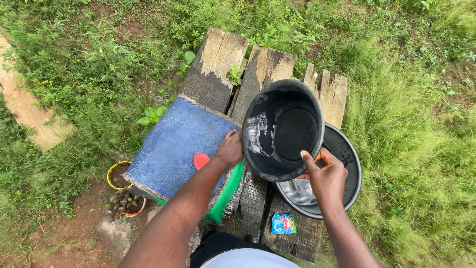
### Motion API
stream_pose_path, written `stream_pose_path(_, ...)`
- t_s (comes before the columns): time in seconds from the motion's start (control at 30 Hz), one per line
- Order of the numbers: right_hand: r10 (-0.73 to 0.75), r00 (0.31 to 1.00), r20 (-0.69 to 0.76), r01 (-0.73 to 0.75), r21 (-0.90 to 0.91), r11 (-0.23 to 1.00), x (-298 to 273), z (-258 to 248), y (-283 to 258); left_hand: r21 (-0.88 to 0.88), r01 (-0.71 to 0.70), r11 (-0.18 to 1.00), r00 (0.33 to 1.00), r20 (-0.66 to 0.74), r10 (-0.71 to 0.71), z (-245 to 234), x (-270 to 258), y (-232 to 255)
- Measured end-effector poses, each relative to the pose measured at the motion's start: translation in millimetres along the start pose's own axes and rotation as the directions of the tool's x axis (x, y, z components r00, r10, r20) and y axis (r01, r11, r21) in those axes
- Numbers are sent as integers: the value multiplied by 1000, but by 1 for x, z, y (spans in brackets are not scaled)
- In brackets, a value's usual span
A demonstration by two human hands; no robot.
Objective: The person scrubs the top of a green stool using a small red brush and soapy water, then rinses a black bowl and the stool using water from a larger bucket.
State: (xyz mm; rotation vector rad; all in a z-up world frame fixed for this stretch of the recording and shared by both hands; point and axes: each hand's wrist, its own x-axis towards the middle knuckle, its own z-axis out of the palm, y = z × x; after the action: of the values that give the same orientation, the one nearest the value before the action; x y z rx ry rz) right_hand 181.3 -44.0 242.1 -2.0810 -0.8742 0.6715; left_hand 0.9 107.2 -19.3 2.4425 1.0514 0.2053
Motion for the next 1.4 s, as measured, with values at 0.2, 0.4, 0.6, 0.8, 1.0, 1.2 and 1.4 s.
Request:
stream_pose_path(0.2,-55,998,-17,56,63,996,3,20,-20,251,-18,968,990,143,-18,-5,31,-24)
stream_pose_path(0.4,42,999,8,-43,157,987,11,27,14,293,104,950,977,149,-153,-10,21,-9)
stream_pose_path(0.6,199,978,65,-209,382,900,7,1,73,37,52,998,980,-193,-44,27,-10,-3)
stream_pose_path(0.8,151,988,31,-153,309,939,-3,-8,74,85,33,996,969,-247,-11,39,-20,-9)
stream_pose_path(1.0,18,999,-43,-18,-7,1000,-14,6,5,163,13,987,989,-146,11,6,-17,-14)
stream_pose_path(1.2,-54,998,10,53,93,994,-14,20,-9,175,48,983,998,32,-55,-38,-15,2)
stream_pose_path(1.4,112,982,153,-165,400,902,-1,7,56,352,194,916,980,-19,-200,14,-12,-8)
